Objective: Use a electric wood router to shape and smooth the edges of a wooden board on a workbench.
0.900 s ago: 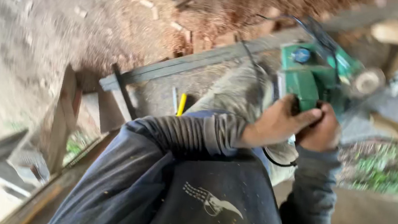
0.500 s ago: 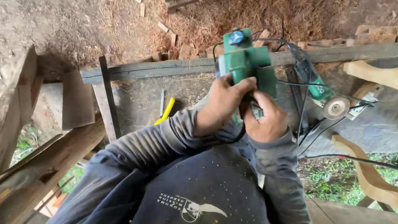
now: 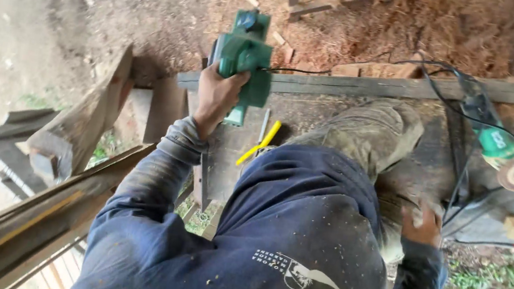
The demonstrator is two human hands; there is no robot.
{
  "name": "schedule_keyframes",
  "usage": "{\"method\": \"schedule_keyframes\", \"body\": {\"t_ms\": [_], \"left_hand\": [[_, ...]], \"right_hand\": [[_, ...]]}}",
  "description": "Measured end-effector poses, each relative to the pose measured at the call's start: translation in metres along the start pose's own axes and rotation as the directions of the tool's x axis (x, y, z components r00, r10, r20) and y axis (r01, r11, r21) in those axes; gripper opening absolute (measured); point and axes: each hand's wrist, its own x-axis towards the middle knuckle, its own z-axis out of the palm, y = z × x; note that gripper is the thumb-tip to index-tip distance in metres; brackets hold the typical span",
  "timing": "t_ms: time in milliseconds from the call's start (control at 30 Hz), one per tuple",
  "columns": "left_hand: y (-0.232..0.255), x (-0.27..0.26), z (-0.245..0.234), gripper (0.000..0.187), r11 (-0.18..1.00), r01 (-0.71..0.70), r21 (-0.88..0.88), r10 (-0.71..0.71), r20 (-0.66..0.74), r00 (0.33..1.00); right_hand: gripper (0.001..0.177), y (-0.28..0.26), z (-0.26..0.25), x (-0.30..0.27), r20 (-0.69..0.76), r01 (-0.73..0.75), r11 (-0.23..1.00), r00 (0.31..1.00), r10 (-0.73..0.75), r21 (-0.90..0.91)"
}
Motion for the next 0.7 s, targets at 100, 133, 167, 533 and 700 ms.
{"method": "schedule_keyframes", "body": {"t_ms": [100, 133, 167, 533, 700], "left_hand": [[-0.077, 0.007, -0.044, 0.023, 0.931, 0.009, 0.364, 0.048, -0.149, 0.988], [-0.105, 0.001, -0.055, 0.023, 0.931, 0.003, 0.364, 0.051, -0.138, 0.989], [-0.133, -0.005, -0.065, 0.027, 0.889, -0.050, 0.456, 0.123, -0.131, 0.984], [-0.297, 0.012, -0.140, 0.072, 0.537, 0.167, 0.827, -0.116, -0.124, 0.986], [-0.257, 0.122, -0.115, 0.079, 0.110, -0.110, 0.988, 0.081, 0.102, 0.992]], "right_hand": [[0.040, 0.064, 0.047, -0.038, -0.062, -0.014, 0.995, 0.998, 0.008, -0.096], [0.040, 0.059, 0.049, -0.039, -0.070, -0.022, 0.995, 0.997, 0.015, -0.098], [0.036, 0.055, 0.052, -0.040, -0.111, -0.043, 0.998, 0.993, 0.037, -0.052], [0.048, 0.028, 0.082, -0.038, -0.253, -0.335, 0.942, 0.911, 0.326, 0.008], [0.045, 0.013, 0.115, -0.073, -0.530, -0.371, 0.904, 0.733, 0.427, 0.214]]}}
